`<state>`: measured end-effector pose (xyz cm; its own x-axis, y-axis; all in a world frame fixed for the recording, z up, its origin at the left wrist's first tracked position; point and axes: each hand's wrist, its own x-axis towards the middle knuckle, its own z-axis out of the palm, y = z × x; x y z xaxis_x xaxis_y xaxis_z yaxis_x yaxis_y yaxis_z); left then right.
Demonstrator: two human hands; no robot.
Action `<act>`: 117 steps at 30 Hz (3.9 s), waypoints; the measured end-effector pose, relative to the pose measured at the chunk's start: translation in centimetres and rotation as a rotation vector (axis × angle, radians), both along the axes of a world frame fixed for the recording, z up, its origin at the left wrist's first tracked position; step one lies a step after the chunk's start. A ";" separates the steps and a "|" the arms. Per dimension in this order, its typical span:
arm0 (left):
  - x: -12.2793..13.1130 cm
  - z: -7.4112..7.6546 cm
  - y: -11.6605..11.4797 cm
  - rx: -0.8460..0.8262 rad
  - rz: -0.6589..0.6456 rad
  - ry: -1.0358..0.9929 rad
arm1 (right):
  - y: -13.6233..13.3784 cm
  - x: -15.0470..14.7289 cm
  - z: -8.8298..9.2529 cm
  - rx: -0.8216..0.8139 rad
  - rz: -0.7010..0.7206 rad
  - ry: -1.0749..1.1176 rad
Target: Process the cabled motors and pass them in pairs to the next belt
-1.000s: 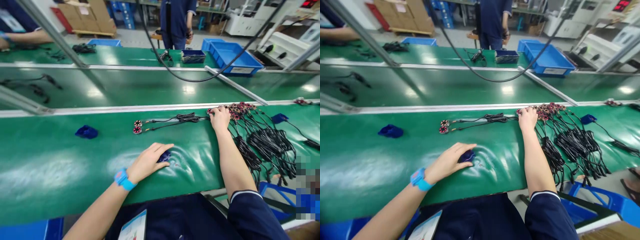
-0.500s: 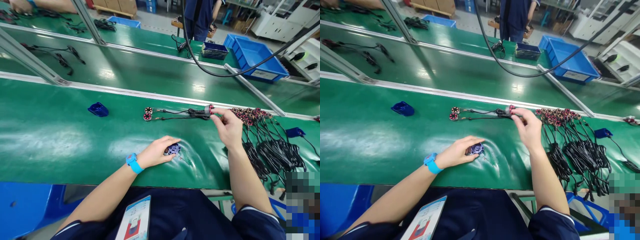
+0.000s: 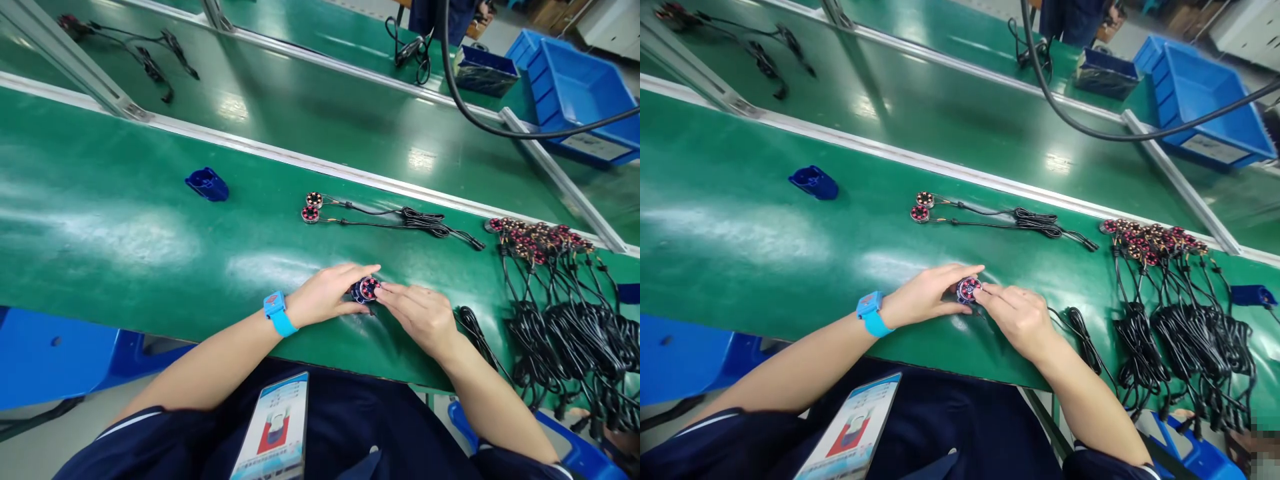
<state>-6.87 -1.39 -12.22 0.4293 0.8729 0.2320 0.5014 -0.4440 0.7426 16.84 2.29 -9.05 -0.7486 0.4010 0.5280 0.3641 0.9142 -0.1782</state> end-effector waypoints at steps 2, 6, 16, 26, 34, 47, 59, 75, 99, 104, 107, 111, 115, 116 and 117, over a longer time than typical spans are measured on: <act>0.1 0.0 0.0 0.001 -0.008 0.019 | -0.1 -0.1 0.2 0.010 -0.005 0.009; 0.2 -0.1 -0.1 -0.015 -0.004 0.078 | -0.2 -0.2 0.1 0.009 -0.010 0.025; 0.2 0.2 -0.3 -0.018 -0.019 0.088 | -0.3 0.2 0.6 0.008 0.030 -0.061; 0.1 0.1 0.0 -0.022 -0.023 0.087 | -0.2 0.2 1.5 0.179 0.065 -0.125; 0.0 0.8 -0.1 -0.045 -0.009 0.133 | -0.1 0.1 1.3 0.189 0.062 -0.134; -0.2 0.5 -0.1 0.050 0.058 0.060 | 0.9 2.0 2.7 -0.317 -0.187 -0.369; -0.8 0.3 0.1 0.209 0.068 0.205 | 3.5 -2.1 2.9 -0.049 -0.046 -0.383; -0.9 0.2 0.3 -0.093 0.038 -0.022 | 2.5 -2.2 -0.2 -0.007 0.063 -0.196; -0.5 0.0 0.2 0.110 -0.092 0.003 | 3.8 -0.8 0.4 -0.461 -0.012 0.013; -0.6 -0.1 0.2 0.085 -0.039 0.003 | 3.9 -0.4 0.9 -0.386 -0.044 -0.001; -0.6 -0.1 0.2 0.086 -0.033 0.023 | 3.8 -0.4 1.1 -0.391 -0.066 -0.013; -0.5 0.1 0.1 0.099 0.004 0.109 | 3.2 -0.8 1.1 -0.464 -0.097 0.011; -0.1 0.3 0.1 0.180 0.125 0.226 | 2.2 -1.4 1.0 -0.520 -0.105 0.033; 0.0 0.3 0.1 0.200 0.160 0.264 | 2.0 -1.6 0.9 -0.534 -0.110 0.039; 0.1 0.4 0.1 0.217 0.192 0.299 | 1.7 -1.9 0.7 -0.548 -0.115 0.048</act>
